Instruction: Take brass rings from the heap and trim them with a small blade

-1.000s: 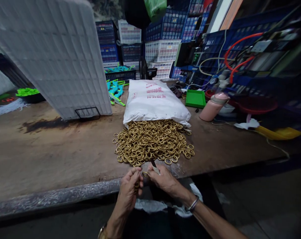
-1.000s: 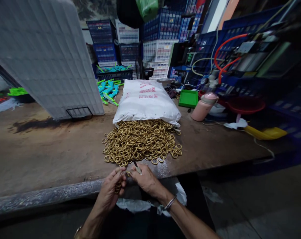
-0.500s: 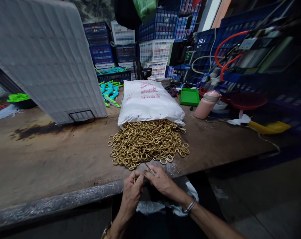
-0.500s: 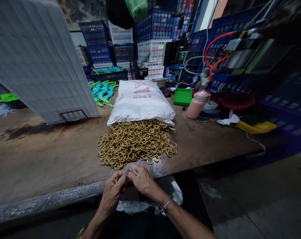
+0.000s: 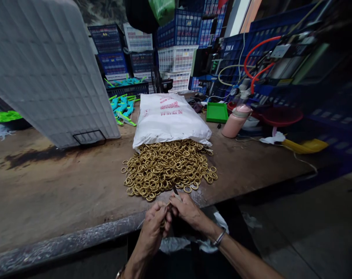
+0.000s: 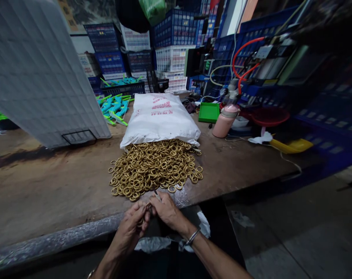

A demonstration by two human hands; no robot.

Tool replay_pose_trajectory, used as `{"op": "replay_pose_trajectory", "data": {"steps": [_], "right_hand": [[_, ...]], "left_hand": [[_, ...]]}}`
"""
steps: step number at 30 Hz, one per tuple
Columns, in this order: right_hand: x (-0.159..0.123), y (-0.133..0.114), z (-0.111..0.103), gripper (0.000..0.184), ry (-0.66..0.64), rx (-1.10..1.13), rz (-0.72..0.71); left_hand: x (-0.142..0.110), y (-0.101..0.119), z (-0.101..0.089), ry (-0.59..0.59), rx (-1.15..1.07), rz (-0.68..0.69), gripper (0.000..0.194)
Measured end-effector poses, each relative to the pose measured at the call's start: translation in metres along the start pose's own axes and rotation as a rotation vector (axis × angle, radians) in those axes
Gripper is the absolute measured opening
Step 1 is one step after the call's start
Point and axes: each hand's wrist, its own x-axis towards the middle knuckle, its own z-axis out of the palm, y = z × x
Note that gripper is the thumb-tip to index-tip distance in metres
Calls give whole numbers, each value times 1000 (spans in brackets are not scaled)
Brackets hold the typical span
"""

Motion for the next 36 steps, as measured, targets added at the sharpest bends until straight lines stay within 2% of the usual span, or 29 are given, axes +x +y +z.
{"op": "replay_pose_trajectory", "data": {"steps": [3, 6, 10, 14, 17, 20, 22, 26, 29, 32, 36], "right_hand": [[1, -1, -1, 25, 53, -69, -22], [-1, 0, -1, 20, 139, -255, -73], [-8, 5, 1, 12, 82, -559, -156], [-13, 6, 4, 25, 39, -810, -156], [-15, 5, 5, 28, 35, -913, -127], [-15, 8, 2, 31, 47, -981, -109], [-13, 11, -4, 32, 79, -1009, -116], [-4, 12, -16, 27, 196, -1029, -97], [7, 4, -19, 25, 303, -997, -131], [17, -8, -20, 29, 390, -965, -196], [30, -22, -18, 28, 394, -994, -217]], "left_hand": [[2, -2, -1, 20, 6, -5, 23], [5, -6, -3, 69, 10, -15, 24], [6, -7, -5, 126, 17, 1, 25], [8, -5, -7, 170, 54, 8, 30], [8, -7, -10, 200, 124, 14, 31], [2, -7, -11, 189, 152, 16, 28], [-5, -4, -9, 130, 128, 15, 26], [-16, 3, -3, 26, -42, -21, 24], [-14, 4, -2, 24, -142, -34, 26], [-9, 1, -6, -4, -135, -40, 30], [-7, 0, -9, 1, -129, -20, 31]]}}
